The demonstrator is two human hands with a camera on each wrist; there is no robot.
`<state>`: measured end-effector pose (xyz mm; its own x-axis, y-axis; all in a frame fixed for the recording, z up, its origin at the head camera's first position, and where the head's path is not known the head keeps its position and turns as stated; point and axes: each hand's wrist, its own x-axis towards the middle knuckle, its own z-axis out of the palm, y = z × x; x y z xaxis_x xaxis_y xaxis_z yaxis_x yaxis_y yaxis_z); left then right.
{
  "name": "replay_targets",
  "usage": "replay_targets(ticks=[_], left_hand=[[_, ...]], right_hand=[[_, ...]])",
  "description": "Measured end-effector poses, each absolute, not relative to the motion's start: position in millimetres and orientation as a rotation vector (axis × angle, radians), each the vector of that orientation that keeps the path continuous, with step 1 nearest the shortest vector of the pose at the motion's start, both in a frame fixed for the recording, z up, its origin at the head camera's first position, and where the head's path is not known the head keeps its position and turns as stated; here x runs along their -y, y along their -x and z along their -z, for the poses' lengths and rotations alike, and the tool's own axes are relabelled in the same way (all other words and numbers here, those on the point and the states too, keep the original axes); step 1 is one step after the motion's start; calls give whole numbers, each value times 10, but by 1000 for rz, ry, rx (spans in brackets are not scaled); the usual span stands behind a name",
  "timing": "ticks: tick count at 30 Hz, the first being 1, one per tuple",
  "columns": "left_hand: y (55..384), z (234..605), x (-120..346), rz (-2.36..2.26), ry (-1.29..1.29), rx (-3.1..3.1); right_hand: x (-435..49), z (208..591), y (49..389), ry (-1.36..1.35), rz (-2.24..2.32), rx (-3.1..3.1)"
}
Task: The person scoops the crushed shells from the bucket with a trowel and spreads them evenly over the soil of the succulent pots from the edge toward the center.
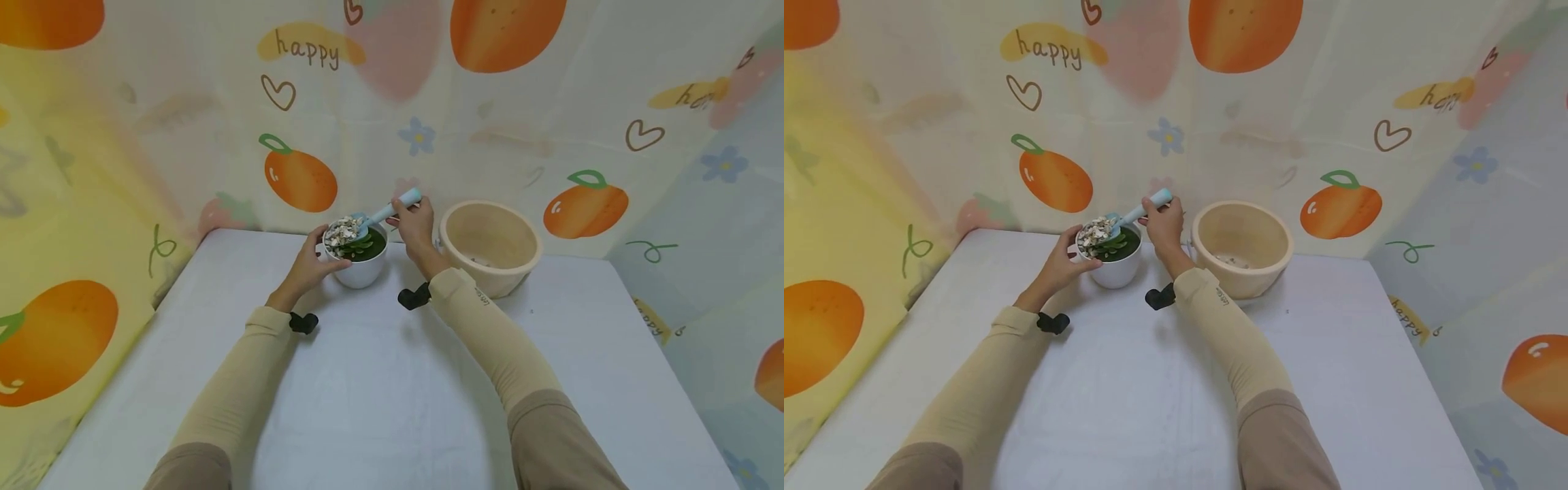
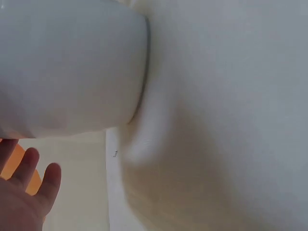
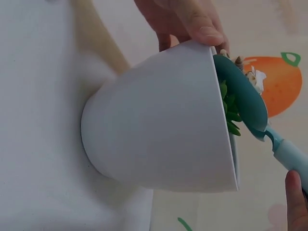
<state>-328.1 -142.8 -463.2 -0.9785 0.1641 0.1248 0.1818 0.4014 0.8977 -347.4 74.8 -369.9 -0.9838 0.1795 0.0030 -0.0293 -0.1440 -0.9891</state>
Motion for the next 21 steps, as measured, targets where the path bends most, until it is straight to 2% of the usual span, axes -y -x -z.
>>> replay_targets(ticks=[4,11,15,21], left_hand=[[3342,4621,1467,1760,373,2660],[3244,4414,1405,1813,357,2693],[3364,4604,1445,1833,335,2657],[3306,4659,1436,1744,295,2636]], right_hand=[[-746,3740,3471,147,-2276,1949],[-737,3729,3460,88,-2211,1973],[-725,3698,3432,30,-2135,2007],[-719,3687,3397,-22,-2072,2062]])
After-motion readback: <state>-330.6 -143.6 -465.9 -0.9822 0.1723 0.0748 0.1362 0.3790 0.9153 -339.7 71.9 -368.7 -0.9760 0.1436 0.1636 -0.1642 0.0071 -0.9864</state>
